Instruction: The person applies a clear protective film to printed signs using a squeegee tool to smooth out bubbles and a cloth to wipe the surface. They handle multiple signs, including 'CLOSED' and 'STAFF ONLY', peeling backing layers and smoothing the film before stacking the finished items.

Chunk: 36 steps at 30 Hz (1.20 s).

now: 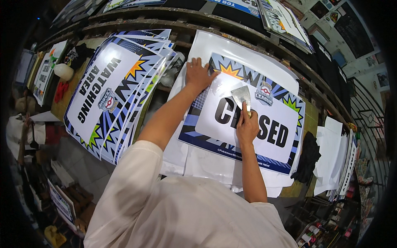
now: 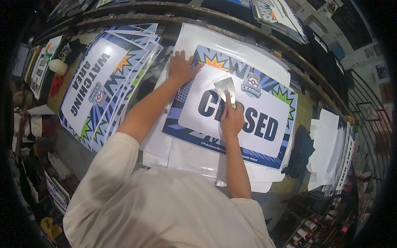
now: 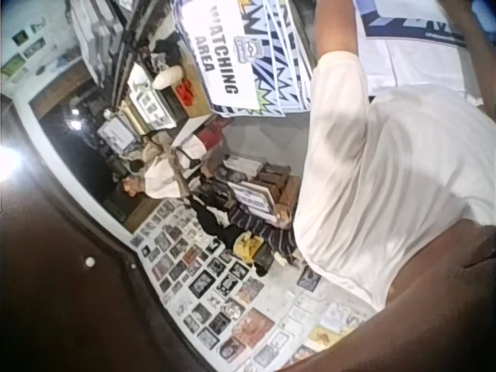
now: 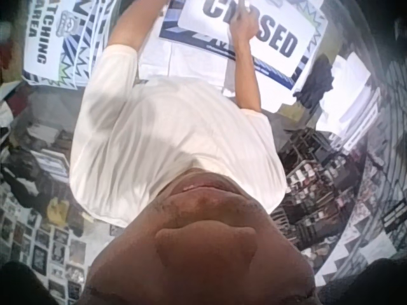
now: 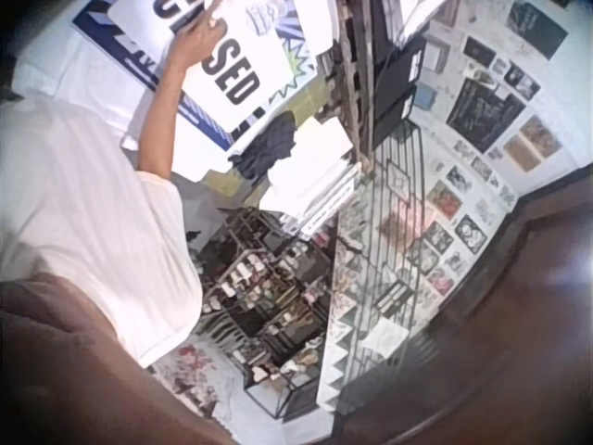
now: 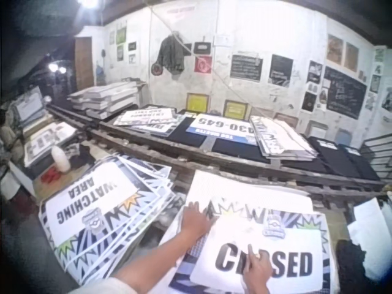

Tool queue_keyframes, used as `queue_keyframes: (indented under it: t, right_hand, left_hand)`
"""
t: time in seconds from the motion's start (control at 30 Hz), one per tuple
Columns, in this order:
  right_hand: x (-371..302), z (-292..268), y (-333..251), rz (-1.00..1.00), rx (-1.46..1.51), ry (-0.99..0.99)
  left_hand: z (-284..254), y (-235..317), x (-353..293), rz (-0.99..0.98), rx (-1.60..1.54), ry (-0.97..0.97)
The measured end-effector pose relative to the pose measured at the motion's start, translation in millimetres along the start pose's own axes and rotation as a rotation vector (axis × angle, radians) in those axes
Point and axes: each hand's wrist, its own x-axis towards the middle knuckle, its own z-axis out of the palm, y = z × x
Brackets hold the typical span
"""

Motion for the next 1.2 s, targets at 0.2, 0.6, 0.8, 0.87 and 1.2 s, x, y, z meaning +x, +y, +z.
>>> queue_keyframes:
  t: [0.2,0.6,0.8,0.87,1.2]
  right_hand:
    - [-0.6,2.7,1.8,0.008,-0.011,-0.006]
    - [6.0,-10.6,-3.9,0.055,-0.042,-0.197]
    - [3.0,-11.7,-24.2,-0.006,-0.022,-0.266]
    - [4.6,-13.9,-29.7,-0.057,-0.004,-0.328]
    - [38.1,-26.2,-66.6,-0.315,-0.221,-0.592]
  left_hand:
    - [-0.9,-19.3,-31.7,-0.107,-0.271,0.239]
    - [-68.6,19.3,-132.8,-0.368,-0.528,-0.198]
    - [-71.2,16.1,-131.4,-0.482,-0.566,-0.279]
    - [-67.3,12.7,-132.3,-0.491,-0.576,-0.260]
    - [-73.3,14.2,-147.6,-0.443,-0.599,-0.117]
